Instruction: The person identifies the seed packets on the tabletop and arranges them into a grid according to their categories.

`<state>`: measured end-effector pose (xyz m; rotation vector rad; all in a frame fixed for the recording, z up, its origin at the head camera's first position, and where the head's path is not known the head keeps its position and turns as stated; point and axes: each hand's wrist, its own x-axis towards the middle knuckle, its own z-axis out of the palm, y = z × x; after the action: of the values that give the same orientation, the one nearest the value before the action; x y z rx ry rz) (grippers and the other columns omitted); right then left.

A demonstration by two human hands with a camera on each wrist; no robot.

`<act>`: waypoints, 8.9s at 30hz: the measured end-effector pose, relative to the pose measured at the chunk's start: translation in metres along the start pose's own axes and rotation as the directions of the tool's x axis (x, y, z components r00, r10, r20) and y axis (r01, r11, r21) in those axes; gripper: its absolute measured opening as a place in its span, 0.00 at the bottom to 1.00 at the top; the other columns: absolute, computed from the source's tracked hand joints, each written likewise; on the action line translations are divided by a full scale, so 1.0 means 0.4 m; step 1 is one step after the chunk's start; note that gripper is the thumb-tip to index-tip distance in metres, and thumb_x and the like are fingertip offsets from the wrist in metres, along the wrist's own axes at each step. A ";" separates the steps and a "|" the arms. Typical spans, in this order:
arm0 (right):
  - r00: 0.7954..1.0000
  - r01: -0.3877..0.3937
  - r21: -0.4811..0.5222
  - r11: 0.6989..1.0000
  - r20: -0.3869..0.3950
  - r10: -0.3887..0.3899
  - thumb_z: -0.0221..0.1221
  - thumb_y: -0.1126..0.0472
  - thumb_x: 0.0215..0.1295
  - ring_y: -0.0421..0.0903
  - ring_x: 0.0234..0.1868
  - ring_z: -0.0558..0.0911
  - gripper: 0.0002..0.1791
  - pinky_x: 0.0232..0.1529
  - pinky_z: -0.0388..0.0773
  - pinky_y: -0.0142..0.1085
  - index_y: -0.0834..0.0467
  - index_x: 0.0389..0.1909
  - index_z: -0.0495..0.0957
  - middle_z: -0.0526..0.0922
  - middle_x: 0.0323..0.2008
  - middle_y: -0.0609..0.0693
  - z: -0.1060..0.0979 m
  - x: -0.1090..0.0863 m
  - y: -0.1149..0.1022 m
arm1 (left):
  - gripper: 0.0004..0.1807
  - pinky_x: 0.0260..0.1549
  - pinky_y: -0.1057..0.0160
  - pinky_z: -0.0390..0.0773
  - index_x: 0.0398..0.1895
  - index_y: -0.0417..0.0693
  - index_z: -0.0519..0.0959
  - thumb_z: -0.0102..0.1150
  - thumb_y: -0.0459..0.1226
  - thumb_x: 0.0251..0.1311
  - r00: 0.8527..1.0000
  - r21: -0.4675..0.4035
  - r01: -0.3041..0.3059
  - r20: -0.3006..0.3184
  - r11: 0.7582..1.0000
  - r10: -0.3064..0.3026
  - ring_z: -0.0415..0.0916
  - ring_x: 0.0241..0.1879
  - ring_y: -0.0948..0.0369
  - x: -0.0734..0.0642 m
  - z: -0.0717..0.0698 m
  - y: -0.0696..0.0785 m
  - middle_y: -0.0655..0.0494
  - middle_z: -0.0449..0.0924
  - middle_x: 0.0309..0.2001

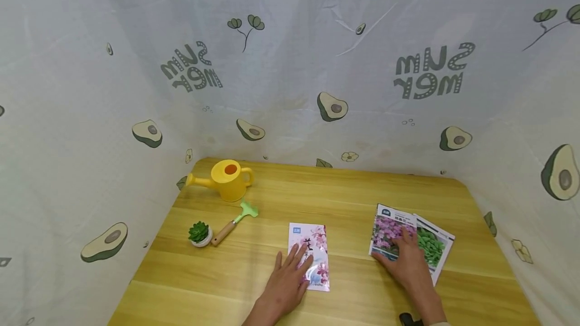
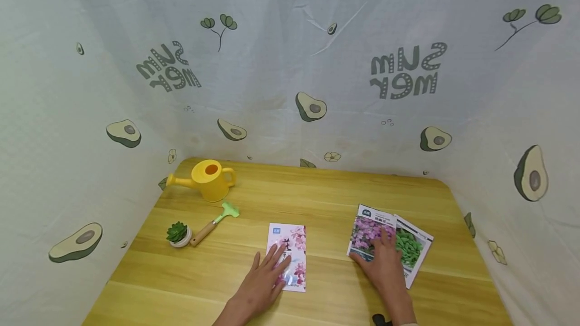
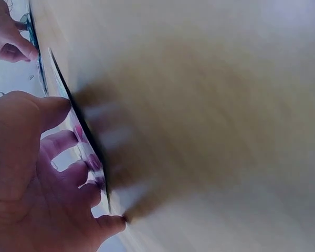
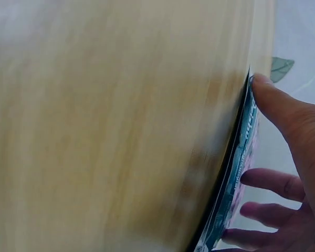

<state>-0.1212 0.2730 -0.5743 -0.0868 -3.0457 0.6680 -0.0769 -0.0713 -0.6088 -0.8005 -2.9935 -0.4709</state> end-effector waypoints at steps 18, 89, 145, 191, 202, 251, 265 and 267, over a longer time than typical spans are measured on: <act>0.993 0.006 0.018 1.000 -0.121 -0.003 0.76 0.46 0.62 0.83 0.73 0.62 0.41 0.73 0.60 0.73 0.81 0.54 0.78 0.65 0.69 0.86 0.008 0.003 0.034 | 0.32 0.73 0.32 0.68 0.79 0.55 0.73 0.63 0.50 0.74 0.998 0.012 0.029 0.057 0.999 -0.030 0.59 0.82 0.47 -0.036 -0.059 0.010 0.50 0.60 0.85; 0.993 0.060 0.111 0.992 -0.109 -0.048 0.73 0.61 0.67 0.75 0.52 0.83 0.32 0.54 0.80 0.68 0.81 0.62 0.77 0.83 0.52 0.79 -0.014 -0.014 0.041 | 0.30 0.76 0.36 0.65 0.69 0.48 0.79 0.74 0.47 0.66 0.993 -0.016 0.087 0.085 0.996 -0.086 0.56 0.84 0.44 -0.002 -0.080 0.013 0.47 0.60 0.84; 0.941 0.314 0.117 0.942 0.096 -0.325 0.70 0.51 0.72 0.74 0.80 0.58 0.35 0.72 0.65 0.73 0.62 0.75 0.75 0.66 0.80 0.65 0.055 -0.040 -0.079 | 0.30 0.79 0.42 0.61 0.71 0.47 0.75 0.71 0.46 0.71 0.979 -0.135 0.133 0.174 0.982 -0.108 0.51 0.85 0.45 0.002 -0.078 0.013 0.48 0.56 0.86; 0.938 0.278 0.125 0.952 0.176 -0.297 0.71 0.50 0.71 0.71 0.82 0.57 0.38 0.74 0.62 0.69 0.62 0.76 0.73 0.63 0.81 0.64 0.069 -0.108 -0.144 | 0.29 0.79 0.41 0.61 0.70 0.45 0.75 0.70 0.44 0.71 0.977 -0.110 0.138 0.177 0.984 -0.117 0.53 0.84 0.43 0.000 -0.085 0.029 0.45 0.58 0.85; 0.945 0.232 0.130 0.964 0.203 -0.255 0.71 0.48 0.70 0.69 0.83 0.57 0.38 0.73 0.67 0.68 0.60 0.76 0.74 0.64 0.81 0.63 0.076 -0.126 -0.157 | 0.31 0.80 0.42 0.61 0.73 0.46 0.75 0.70 0.45 0.71 0.973 -0.095 0.150 0.193 0.984 -0.130 0.52 0.85 0.45 -0.001 -0.080 0.033 0.47 0.57 0.86; 0.977 0.212 0.174 0.962 -0.052 -0.206 0.63 0.51 0.79 0.73 0.79 0.63 0.36 0.72 0.65 0.72 0.67 0.78 0.68 0.64 0.80 0.69 0.026 -0.117 -0.087 | 0.36 0.80 0.43 0.60 0.76 0.41 0.70 0.69 0.47 0.72 0.987 -0.083 0.088 0.143 0.993 -0.075 0.50 0.86 0.46 0.011 -0.085 0.048 0.44 0.53 0.86; 0.999 0.005 0.200 0.980 0.052 -0.016 0.34 0.49 0.91 0.82 0.80 0.29 0.43 0.76 0.28 0.77 0.86 0.76 0.32 0.30 0.76 0.88 -0.024 -0.052 0.188 | 0.39 0.81 0.57 0.59 0.88 0.61 0.54 0.46 0.61 0.82 0.916 0.251 -0.354 0.287 0.901 0.280 0.42 0.87 0.59 0.275 -0.080 0.259 0.60 0.47 0.89; 0.997 -0.008 0.211 0.977 0.080 -0.009 0.33 0.49 0.91 0.82 0.79 0.27 0.44 0.76 0.26 0.76 0.86 0.76 0.30 0.27 0.76 0.87 -0.024 -0.056 0.198 | 0.39 0.82 0.59 0.57 0.89 0.64 0.51 0.41 0.62 0.83 0.898 0.256 -0.385 0.325 0.887 0.296 0.39 0.87 0.61 0.308 -0.053 0.288 0.63 0.44 0.89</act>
<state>-0.0947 0.3477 -0.5989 -0.0560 -3.0261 1.0142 -0.1293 0.0775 -0.5452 -1.4245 -2.9366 0.1421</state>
